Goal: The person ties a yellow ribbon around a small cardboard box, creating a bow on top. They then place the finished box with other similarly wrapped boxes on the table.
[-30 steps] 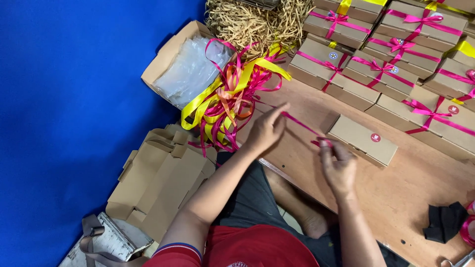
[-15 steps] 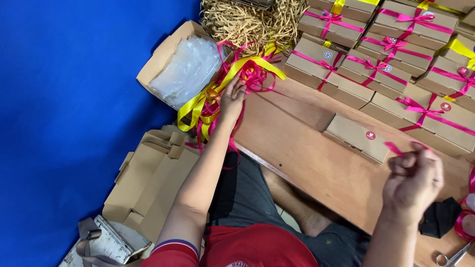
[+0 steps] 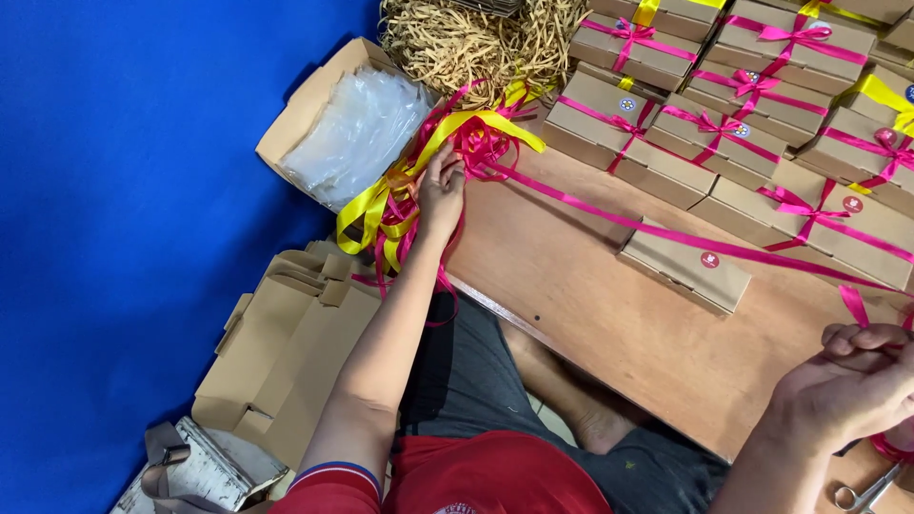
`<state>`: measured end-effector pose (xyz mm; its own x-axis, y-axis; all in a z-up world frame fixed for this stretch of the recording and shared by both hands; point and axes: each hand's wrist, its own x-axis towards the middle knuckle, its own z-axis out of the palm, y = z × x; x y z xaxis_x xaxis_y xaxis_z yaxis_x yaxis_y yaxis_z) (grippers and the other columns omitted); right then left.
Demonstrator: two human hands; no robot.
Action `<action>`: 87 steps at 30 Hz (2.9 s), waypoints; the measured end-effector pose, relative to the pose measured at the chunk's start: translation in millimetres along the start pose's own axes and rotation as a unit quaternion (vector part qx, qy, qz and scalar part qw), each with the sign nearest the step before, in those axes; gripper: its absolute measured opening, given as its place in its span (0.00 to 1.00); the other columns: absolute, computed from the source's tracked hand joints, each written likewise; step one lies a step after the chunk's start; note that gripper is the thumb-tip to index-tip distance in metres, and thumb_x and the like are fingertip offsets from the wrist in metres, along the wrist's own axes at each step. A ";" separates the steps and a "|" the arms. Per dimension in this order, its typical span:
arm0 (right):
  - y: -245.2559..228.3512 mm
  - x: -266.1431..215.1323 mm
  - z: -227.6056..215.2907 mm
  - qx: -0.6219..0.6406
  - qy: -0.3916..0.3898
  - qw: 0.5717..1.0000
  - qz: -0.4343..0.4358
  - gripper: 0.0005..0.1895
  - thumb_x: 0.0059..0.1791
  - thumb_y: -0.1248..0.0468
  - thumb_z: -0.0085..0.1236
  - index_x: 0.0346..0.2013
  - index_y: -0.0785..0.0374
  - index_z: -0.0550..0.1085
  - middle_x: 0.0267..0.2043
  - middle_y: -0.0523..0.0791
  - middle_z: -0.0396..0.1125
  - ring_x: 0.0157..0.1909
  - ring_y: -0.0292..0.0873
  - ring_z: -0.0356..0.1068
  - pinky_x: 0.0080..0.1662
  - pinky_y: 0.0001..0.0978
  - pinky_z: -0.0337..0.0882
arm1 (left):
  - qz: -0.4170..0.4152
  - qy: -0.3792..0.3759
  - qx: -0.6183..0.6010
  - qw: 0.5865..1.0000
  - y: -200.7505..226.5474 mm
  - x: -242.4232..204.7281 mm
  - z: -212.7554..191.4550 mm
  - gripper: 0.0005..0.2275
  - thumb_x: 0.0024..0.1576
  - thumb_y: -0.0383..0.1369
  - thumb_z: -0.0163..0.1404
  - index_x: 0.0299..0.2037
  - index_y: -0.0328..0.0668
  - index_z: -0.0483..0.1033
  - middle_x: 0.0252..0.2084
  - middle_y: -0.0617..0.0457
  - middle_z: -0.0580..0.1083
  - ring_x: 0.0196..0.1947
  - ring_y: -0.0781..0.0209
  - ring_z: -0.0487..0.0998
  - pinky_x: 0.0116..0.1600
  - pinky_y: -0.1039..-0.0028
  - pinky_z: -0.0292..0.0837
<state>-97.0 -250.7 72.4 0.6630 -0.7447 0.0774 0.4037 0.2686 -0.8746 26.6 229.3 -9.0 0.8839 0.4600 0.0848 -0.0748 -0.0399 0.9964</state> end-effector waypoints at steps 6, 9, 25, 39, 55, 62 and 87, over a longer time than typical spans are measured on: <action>-13.3 -59.1 20.9 -0.038 -0.205 0.974 -0.090 0.11 0.66 0.53 0.49 0.54 0.55 0.66 0.31 0.47 0.61 0.27 0.41 0.58 0.35 0.33 0.63 | 0.169 -0.162 0.227 0.945 94.2 -63.2 22.6 0.33 0.55 0.12 0.46 0.68 0.61 0.64 0.58 0.49 0.68 0.49 0.62 0.73 0.42 0.82 0.80; -29.2 -88.0 26.1 -0.008 -0.314 0.947 -0.067 0.10 0.64 0.53 0.48 0.56 0.50 0.71 0.35 0.48 0.68 0.32 0.42 0.69 0.34 0.32 0.70 | 0.428 -0.255 0.245 0.832 89.0 -79.5 48.3 0.35 0.54 0.21 0.58 0.69 0.53 0.55 0.66 0.50 0.66 0.69 0.51 0.66 0.75 0.55 0.66; -27.6 -56.0 103.7 -0.086 -0.243 0.964 0.057 0.07 0.63 0.67 0.48 0.52 0.66 0.73 0.33 0.49 0.67 0.37 0.40 0.69 0.40 0.27 0.72 | 0.033 -0.408 -0.099 0.907 95.1 -78.0 -0.1 0.02 0.61 0.31 0.57 0.40 0.46 0.82 0.40 0.55 0.81 0.43 0.65 0.82 0.51 0.76 0.80; 64.9 -119.3 123.4 -0.273 -0.514 0.800 -0.142 0.15 0.51 0.72 0.63 0.53 0.70 0.76 0.44 0.56 0.71 0.44 0.58 0.77 0.44 0.44 0.79 | 0.201 0.181 0.496 0.825 94.6 -46.0 -84.8 0.33 0.53 0.31 0.54 0.70 0.31 0.56 0.67 0.36 0.59 0.70 0.35 0.56 0.73 0.50 0.50; 141.9 -189.7 173.3 -0.458 -0.618 0.587 -0.255 0.14 0.55 0.48 0.46 0.51 0.38 0.77 0.48 0.41 0.67 0.57 0.47 0.67 0.57 0.41 0.66 | 0.370 -0.048 0.517 0.770 39.5 -41.5 -78.8 0.06 0.55 0.35 0.61 0.38 0.44 0.80 0.57 0.48 0.70 0.64 0.47 0.67 0.67 0.49 0.57; 167.2 -194.1 194.6 -0.473 -0.589 0.577 -0.311 0.16 0.53 0.50 0.50 0.53 0.45 0.75 0.46 0.43 0.66 0.54 0.47 0.66 0.55 0.41 0.63 | 0.350 -0.065 0.516 0.779 48.9 -48.8 -74.4 0.07 0.58 0.33 0.58 0.42 0.42 0.81 0.61 0.45 0.69 0.68 0.46 0.65 0.69 0.48 0.56; 141.3 -229.4 187.3 -0.372 -0.490 0.786 -0.064 0.04 0.46 0.57 0.65 0.32 0.47 0.77 0.31 0.42 0.72 0.38 0.48 0.77 0.43 0.41 0.73 | 0.358 -0.146 0.482 0.787 16.9 -31.7 -101.8 0.14 0.58 0.35 0.60 0.50 0.39 0.76 0.62 0.38 0.68 0.69 0.38 0.65 0.70 0.45 0.56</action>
<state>-74.0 72.5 20.7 0.9611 0.1893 0.2011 0.2687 -0.4725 -0.8394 -49.7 304.4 5.2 0.8537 -0.2042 0.4791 -0.3416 -0.9140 0.2190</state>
